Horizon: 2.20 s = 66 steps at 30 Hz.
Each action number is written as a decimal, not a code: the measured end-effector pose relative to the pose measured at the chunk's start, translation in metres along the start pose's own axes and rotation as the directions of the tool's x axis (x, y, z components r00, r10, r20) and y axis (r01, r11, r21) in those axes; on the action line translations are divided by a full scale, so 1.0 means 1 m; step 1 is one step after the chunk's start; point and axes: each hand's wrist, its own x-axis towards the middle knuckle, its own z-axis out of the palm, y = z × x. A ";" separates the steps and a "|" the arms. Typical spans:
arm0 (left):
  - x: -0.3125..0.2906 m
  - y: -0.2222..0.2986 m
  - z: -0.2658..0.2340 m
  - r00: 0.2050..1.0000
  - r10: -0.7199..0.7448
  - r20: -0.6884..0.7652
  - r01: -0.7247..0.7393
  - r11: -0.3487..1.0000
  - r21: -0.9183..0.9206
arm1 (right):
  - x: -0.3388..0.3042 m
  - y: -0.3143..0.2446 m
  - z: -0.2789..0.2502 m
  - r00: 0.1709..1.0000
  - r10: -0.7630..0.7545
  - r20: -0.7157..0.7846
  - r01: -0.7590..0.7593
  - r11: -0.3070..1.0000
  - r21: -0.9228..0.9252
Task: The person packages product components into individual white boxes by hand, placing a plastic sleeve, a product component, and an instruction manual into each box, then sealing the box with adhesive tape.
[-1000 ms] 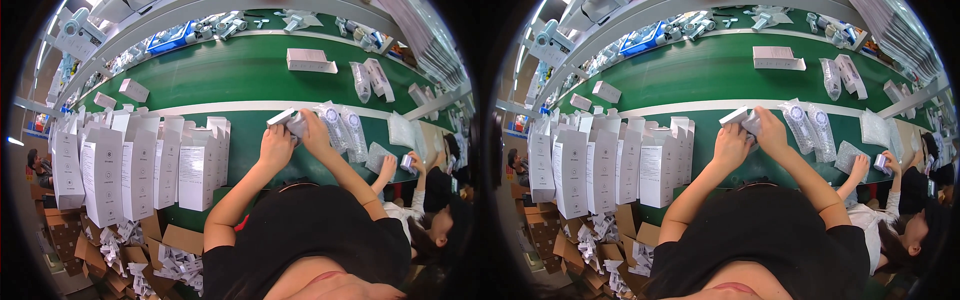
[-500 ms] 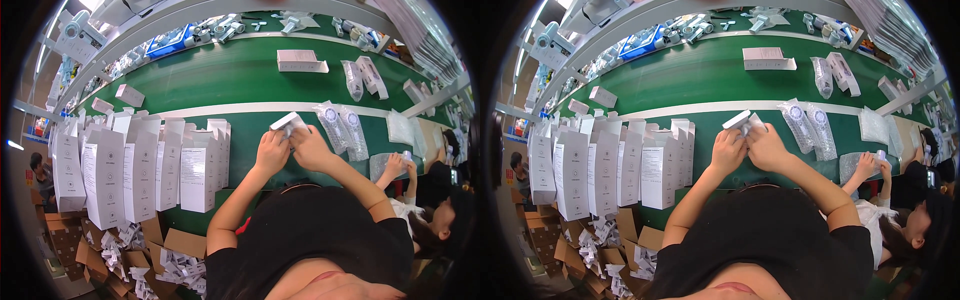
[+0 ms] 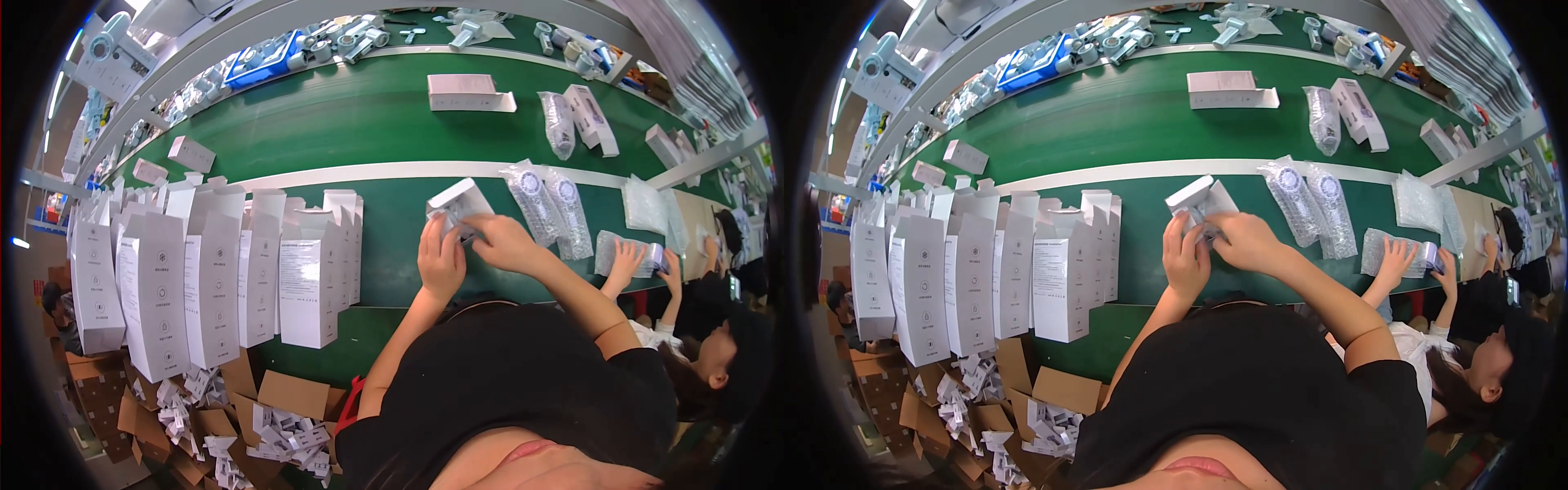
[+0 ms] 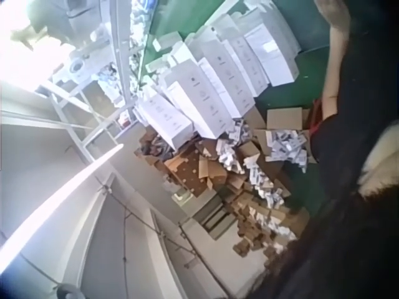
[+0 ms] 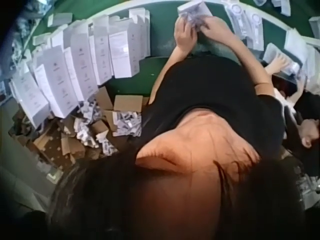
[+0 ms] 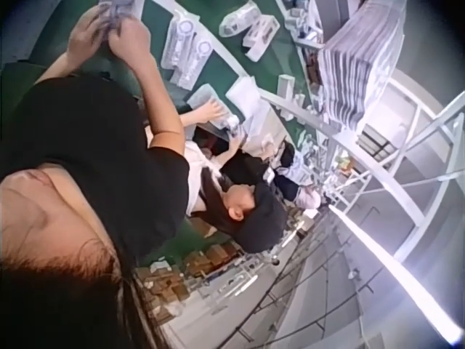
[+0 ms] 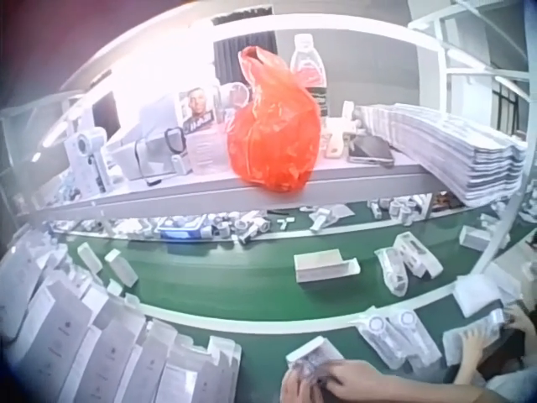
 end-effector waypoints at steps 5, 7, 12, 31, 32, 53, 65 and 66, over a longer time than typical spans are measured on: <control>0.011 0.001 0.008 0.994 -0.086 0.073 0.087 0.996 -0.004 | 0.002 0.013 -0.013 0.929 -0.096 -0.357 0.136 0.987 0.088; 0.012 0.002 0.007 0.980 -0.164 0.110 0.168 0.986 -0.025 | 0.006 0.027 -0.001 0.787 -0.247 -0.566 0.251 0.965 -0.073; 0.014 0.000 0.005 0.988 -0.020 0.154 0.029 0.998 -0.058 | -0.001 0.024 0.047 0.726 -0.465 -0.506 0.416 0.884 -0.215; 0.001 -0.038 0.011 0.986 -0.161 -0.049 0.155 0.982 -0.106 | 0.026 0.035 0.019 0.740 -0.672 -0.032 0.661 0.735 -0.154; 0.004 -0.040 0.012 0.975 -0.221 0.016 0.221 0.962 -0.158 | 0.019 0.036 0.022 0.708 -0.706 -0.007 0.691 0.695 -0.198; 0.006 -0.063 0.011 0.908 -0.189 0.373 0.286 0.932 -0.223 | 0.069 0.025 0.014 0.650 -0.715 0.258 0.749 0.544 -0.377; -0.022 -0.050 -0.004 0.835 -0.528 0.157 0.538 0.842 -0.032 | 0.304 0.012 0.015 0.730 -0.683 0.016 0.556 0.581 -0.594; -0.019 -0.047 0.000 0.835 -0.521 0.174 0.536 0.843 -0.046 | 0.322 0.022 0.023 0.749 -0.661 0.052 0.588 0.625 -0.513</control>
